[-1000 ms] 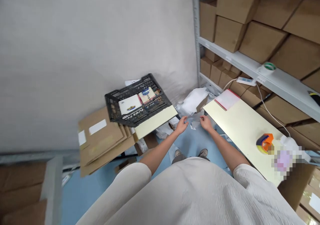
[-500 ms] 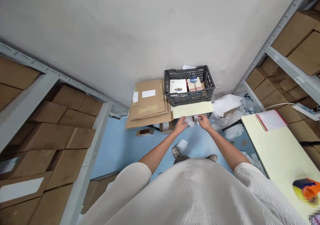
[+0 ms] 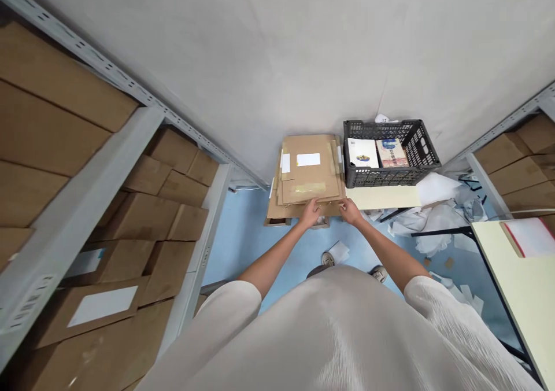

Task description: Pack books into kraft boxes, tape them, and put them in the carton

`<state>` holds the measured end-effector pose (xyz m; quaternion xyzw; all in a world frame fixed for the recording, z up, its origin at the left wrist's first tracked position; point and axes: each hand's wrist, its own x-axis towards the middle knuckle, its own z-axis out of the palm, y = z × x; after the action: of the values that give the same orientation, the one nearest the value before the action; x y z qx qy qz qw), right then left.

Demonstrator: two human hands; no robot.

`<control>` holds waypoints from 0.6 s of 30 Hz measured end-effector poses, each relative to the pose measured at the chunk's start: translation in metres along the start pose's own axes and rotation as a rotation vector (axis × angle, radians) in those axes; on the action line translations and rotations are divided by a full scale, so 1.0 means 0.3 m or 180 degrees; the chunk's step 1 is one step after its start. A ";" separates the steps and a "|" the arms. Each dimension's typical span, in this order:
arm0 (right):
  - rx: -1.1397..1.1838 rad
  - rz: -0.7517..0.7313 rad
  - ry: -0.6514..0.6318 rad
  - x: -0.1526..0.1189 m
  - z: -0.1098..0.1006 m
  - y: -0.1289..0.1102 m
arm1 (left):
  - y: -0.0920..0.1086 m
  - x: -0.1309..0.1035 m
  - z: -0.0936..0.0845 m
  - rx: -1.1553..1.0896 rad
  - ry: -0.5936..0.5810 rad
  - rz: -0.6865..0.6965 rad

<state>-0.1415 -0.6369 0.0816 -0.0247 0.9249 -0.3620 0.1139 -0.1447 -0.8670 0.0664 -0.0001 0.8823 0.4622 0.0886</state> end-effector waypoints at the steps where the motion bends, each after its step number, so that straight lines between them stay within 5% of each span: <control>1: -0.0078 -0.0033 -0.0058 0.022 0.019 -0.024 | -0.022 0.006 -0.033 0.0083 0.0021 -0.0021; 8: -0.0718 -0.0186 -0.0228 0.141 0.087 -0.105 | -0.121 0.038 -0.189 0.1019 -0.0019 -0.0117; 18: -0.1510 0.0386 -0.0494 0.177 0.126 -0.196 | -0.178 0.067 -0.263 0.1556 0.0000 -0.0745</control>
<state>-0.1866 -0.7120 0.0840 -0.0230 0.9722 -0.1244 0.1971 -0.1725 -0.9603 0.0638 -0.0807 0.9617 0.2220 0.1388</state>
